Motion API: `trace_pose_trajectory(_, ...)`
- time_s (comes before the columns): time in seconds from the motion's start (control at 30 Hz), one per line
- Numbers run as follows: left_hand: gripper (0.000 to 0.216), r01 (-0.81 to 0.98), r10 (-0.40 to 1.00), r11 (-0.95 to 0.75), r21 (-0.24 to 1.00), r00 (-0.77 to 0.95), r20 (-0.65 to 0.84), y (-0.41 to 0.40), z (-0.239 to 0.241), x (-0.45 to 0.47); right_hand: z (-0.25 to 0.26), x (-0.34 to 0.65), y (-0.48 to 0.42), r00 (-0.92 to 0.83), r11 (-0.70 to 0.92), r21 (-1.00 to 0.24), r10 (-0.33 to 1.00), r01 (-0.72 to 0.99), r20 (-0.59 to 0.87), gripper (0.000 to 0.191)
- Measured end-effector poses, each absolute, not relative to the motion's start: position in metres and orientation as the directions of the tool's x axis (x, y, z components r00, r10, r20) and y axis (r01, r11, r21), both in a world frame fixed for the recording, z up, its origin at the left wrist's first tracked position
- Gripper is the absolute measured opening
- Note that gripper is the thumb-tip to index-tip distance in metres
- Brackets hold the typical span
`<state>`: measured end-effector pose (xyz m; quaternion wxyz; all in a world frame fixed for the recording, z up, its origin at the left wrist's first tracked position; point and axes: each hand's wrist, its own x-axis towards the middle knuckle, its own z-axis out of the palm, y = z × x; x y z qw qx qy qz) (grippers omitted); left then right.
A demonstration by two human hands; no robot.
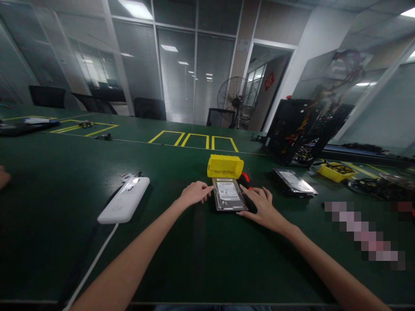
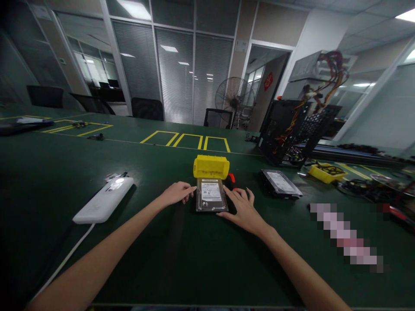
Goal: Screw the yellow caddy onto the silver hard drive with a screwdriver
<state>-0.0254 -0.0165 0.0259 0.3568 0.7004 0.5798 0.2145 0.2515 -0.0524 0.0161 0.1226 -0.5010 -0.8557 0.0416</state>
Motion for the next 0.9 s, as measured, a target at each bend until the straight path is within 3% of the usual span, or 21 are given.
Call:
trace_pose_trajectory(0.13,0.048,0.707,0.953,-0.130,0.696,0.283,-0.109,-0.025,0.031,-0.020,0.015,0.249,-0.054,-0.452,0.486,-0.245,0.873,0.839,0.185,0.093)
trace_pose_trajectory(0.43,0.069,0.761,0.895,-0.364,0.537,0.446,-0.025,-0.057,0.041,-0.010,0.013,0.232,-0.060,-0.454,0.498,-0.350,0.867,0.793,0.206,0.088)
trace_pose_trajectory(0.6,0.083,0.810,0.873,-0.410,0.419,0.481,-0.075,-0.075,0.050,-0.017,0.012,0.224,-0.061,-0.463,0.507,-0.406,0.862,0.760,0.208,0.095)
trace_pose_trajectory(0.9,0.042,0.888,0.953,-0.263,0.378,0.300,-0.040,-0.094,0.050,-0.072,0.021,0.152,-0.070,-0.533,0.586,-0.374,0.810,0.719,0.245,0.096)
